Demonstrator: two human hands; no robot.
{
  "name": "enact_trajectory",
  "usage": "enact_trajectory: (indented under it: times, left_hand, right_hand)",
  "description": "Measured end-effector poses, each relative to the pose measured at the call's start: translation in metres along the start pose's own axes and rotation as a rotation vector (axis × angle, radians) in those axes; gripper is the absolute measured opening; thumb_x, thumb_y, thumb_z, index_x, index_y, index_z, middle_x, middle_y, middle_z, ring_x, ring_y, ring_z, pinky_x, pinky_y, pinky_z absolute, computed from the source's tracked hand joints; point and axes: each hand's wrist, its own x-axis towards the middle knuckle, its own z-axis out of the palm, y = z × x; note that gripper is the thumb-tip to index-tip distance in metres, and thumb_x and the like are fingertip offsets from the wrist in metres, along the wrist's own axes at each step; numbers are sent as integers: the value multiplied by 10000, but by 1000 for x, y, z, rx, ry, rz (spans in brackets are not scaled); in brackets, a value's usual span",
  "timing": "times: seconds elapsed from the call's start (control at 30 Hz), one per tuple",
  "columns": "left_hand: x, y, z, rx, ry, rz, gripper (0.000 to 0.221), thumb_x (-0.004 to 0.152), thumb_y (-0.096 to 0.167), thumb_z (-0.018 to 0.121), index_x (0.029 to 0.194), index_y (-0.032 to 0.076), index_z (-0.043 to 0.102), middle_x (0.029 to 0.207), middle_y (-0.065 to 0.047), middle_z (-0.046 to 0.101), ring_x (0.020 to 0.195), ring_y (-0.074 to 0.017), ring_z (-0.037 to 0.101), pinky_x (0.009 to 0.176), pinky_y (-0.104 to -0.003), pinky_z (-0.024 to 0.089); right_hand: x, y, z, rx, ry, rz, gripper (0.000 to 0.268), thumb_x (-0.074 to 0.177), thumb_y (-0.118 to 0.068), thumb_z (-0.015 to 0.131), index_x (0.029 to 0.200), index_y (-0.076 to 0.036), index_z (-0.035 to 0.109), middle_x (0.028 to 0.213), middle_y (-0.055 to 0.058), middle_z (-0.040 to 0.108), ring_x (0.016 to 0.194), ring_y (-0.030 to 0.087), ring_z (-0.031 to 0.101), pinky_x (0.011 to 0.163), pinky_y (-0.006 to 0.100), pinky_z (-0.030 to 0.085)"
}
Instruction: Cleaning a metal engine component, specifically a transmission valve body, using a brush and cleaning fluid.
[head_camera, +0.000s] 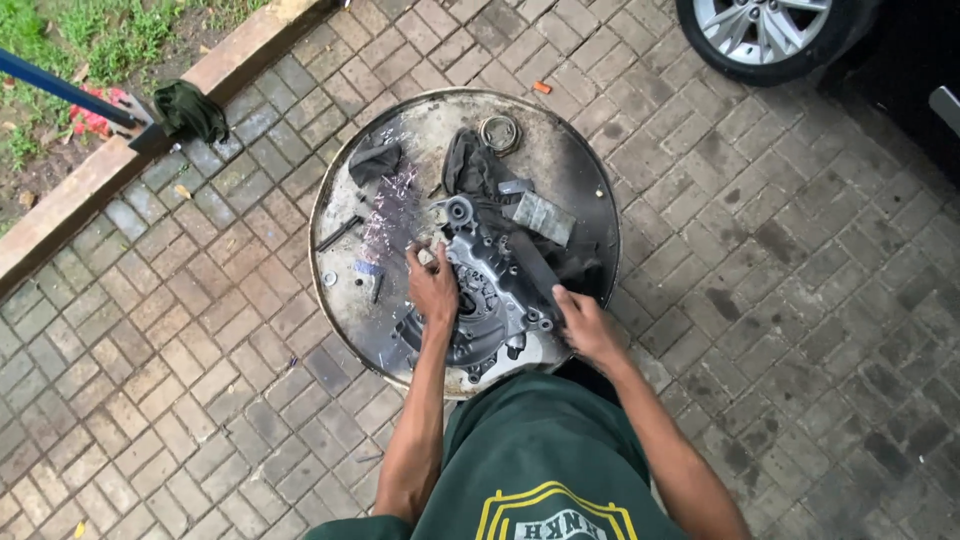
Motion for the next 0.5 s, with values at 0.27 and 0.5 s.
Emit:
enact_trajectory:
  times: [0.27, 0.5]
  left_hand:
    - [6, -27, 0, -149, 90, -25, 372, 1036, 511, 566, 1196, 175, 562, 622, -75, 701, 588, -280, 671, 623, -397, 480]
    - [1, -7, -7, -136, 74, -32, 340, 1046, 484, 557, 1186, 174, 549, 605, -66, 681, 577, -274, 656, 625, -399, 468]
  right_hand:
    - [-19, -2, 2, 52, -19, -54, 531, 1064, -505, 524, 707, -118, 592, 451, 17, 400, 335, 103, 450, 294, 224, 419]
    - [-31, 7, -37, -51, -71, -72, 656, 1050, -615, 524, 662, -92, 596, 423, 65, 446, 323, 130, 426, 288, 271, 390]
